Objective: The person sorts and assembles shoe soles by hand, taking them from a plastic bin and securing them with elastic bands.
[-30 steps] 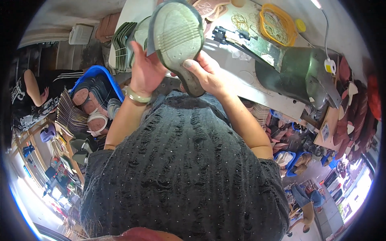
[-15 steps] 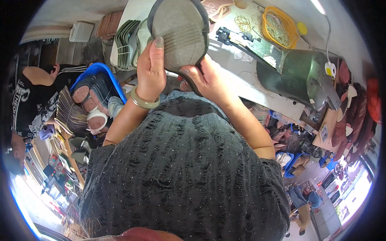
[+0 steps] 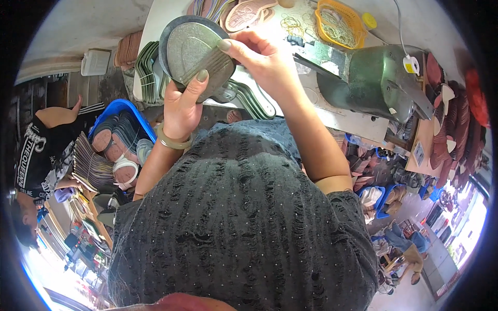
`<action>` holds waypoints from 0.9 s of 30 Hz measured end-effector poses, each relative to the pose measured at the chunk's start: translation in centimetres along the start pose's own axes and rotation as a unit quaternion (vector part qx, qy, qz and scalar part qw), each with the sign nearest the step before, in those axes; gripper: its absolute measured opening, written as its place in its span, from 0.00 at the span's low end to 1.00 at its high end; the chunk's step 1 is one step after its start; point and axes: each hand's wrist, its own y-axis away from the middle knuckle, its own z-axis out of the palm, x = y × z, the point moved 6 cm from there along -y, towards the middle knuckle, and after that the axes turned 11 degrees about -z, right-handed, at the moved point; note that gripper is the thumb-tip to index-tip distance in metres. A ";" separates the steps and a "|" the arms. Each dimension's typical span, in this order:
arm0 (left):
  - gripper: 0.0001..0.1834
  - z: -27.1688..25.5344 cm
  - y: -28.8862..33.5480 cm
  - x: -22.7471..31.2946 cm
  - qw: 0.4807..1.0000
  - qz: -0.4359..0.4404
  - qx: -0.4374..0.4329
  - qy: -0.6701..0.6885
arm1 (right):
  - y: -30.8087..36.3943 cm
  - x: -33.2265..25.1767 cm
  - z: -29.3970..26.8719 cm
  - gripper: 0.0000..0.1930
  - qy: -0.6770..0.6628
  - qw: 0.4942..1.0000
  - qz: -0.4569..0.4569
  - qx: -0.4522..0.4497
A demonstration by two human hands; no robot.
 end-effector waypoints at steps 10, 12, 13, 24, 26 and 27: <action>0.16 0.0 -0.9 -0.4 0.981 -0.022 0.014 0.194 | -0.3 1.9 -1.6 0.14 -0.099 0.995 -0.009 -0.027; 0.16 0.1 -1.1 -0.6 0.981 -0.025 0.008 0.192 | 0.5 2.0 -1.0 0.14 -0.137 0.990 0.024 -0.017; 0.16 0.2 -1.2 -0.8 0.981 -0.027 0.003 0.193 | 0.7 1.8 -0.6 0.14 -0.148 0.989 0.017 0.007; 0.13 0.9 -1.4 -1.9 0.984 -0.005 0.109 0.144 | 1.4 -0.2 0.5 0.07 0.373 0.844 -0.373 0.095; 0.12 0.7 -1.8 -2.9 0.982 -0.029 0.110 0.153 | 2.2 0.6 1.7 0.10 0.501 0.799 -0.329 0.036; 0.13 0.7 -2.0 -3.4 0.981 -0.032 0.108 0.159 | 2.6 1.0 2.0 0.11 0.528 0.789 -0.314 0.021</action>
